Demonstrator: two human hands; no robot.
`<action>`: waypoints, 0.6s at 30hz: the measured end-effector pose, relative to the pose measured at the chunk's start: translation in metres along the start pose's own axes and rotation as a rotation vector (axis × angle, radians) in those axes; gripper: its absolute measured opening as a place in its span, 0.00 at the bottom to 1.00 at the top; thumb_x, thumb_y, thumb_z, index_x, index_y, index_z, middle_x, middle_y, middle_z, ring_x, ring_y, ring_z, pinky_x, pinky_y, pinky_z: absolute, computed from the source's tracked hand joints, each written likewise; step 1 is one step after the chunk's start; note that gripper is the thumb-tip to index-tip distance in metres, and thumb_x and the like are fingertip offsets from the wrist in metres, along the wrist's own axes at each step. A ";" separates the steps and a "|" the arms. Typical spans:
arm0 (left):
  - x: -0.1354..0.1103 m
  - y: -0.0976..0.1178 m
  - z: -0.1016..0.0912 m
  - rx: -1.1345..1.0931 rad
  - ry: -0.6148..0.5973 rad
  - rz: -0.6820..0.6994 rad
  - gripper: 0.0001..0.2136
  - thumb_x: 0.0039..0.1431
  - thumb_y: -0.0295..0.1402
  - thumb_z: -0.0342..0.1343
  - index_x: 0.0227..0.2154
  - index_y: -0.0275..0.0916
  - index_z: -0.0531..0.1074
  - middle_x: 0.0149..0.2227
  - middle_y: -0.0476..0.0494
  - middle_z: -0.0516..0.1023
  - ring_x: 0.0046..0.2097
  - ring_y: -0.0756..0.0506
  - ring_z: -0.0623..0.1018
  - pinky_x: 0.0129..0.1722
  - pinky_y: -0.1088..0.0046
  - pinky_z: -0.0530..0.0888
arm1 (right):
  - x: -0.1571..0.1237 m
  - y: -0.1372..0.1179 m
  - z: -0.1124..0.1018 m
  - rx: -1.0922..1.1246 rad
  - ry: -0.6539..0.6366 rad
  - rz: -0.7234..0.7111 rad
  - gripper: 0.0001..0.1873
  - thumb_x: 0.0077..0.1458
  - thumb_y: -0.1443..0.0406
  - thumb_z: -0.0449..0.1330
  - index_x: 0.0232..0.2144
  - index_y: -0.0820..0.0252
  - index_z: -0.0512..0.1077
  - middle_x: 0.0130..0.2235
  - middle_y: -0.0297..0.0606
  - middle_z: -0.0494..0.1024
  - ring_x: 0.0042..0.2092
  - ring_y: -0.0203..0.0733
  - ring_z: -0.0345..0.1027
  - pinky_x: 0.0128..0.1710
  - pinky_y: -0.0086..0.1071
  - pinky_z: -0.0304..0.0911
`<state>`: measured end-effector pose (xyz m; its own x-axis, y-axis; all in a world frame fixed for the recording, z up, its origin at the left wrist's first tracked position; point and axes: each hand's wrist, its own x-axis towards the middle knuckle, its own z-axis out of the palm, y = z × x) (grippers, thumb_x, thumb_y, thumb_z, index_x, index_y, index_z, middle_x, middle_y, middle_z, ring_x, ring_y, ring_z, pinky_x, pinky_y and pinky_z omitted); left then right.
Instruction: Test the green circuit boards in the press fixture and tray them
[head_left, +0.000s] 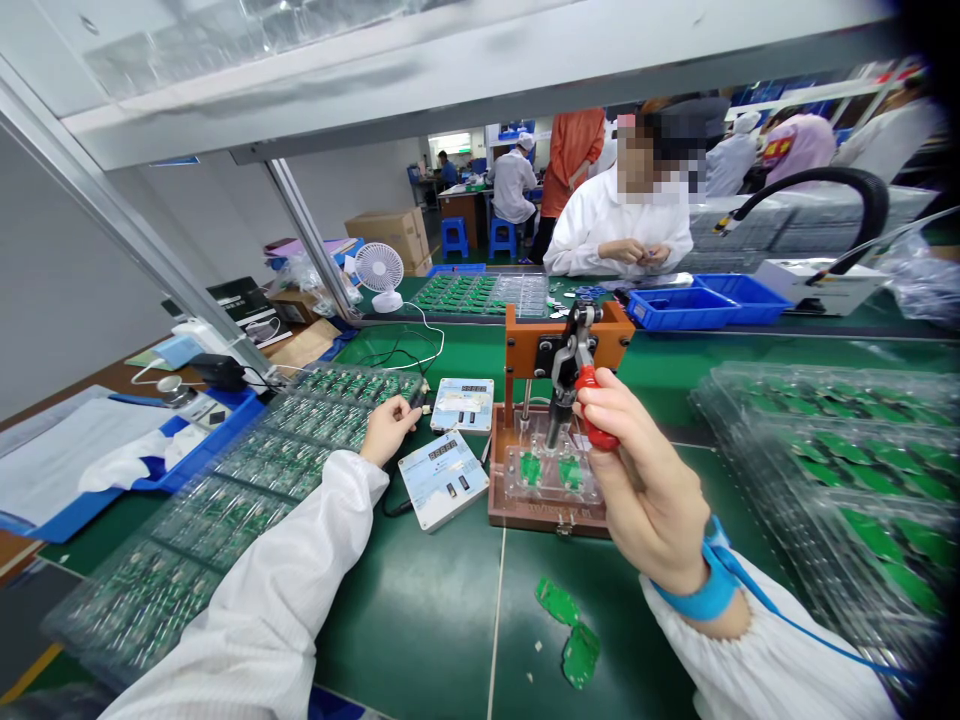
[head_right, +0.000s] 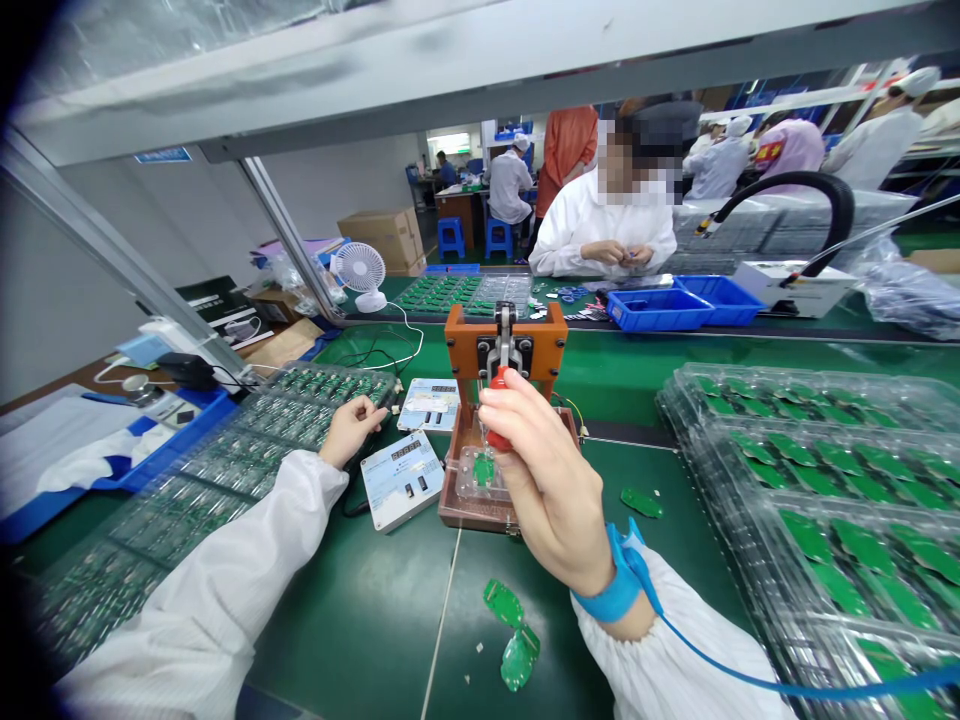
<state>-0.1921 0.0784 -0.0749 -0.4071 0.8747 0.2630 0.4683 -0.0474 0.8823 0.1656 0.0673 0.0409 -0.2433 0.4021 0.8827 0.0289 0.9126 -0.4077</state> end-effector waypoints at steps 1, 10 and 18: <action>0.000 0.000 0.000 0.000 0.000 0.002 0.17 0.49 0.42 0.63 0.20 0.42 0.61 0.18 0.55 0.67 0.24 0.47 0.75 0.29 0.72 0.68 | 0.000 0.000 0.000 0.000 0.000 0.000 0.32 0.62 0.79 0.56 0.64 0.48 0.66 0.62 0.34 0.73 0.69 0.48 0.59 0.69 0.51 0.61; 0.000 -0.002 -0.001 0.009 -0.005 0.011 0.17 0.50 0.42 0.63 0.20 0.42 0.60 0.19 0.54 0.68 0.24 0.47 0.74 0.30 0.72 0.68 | 0.000 0.000 0.000 0.023 -0.003 -0.006 0.33 0.61 0.80 0.56 0.64 0.48 0.66 0.62 0.32 0.72 0.69 0.46 0.58 0.71 0.47 0.59; 0.000 -0.002 0.000 0.016 -0.006 0.010 0.17 0.50 0.43 0.62 0.20 0.42 0.60 0.19 0.54 0.68 0.24 0.47 0.74 0.30 0.71 0.68 | 0.000 0.001 0.000 0.002 0.006 -0.003 0.32 0.62 0.78 0.56 0.63 0.48 0.66 0.61 0.35 0.73 0.68 0.52 0.59 0.68 0.57 0.62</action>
<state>-0.1928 0.0781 -0.0765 -0.3979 0.8770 0.2694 0.4849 -0.0482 0.8732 0.1662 0.0678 0.0403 -0.2378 0.3994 0.8854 0.0261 0.9139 -0.4052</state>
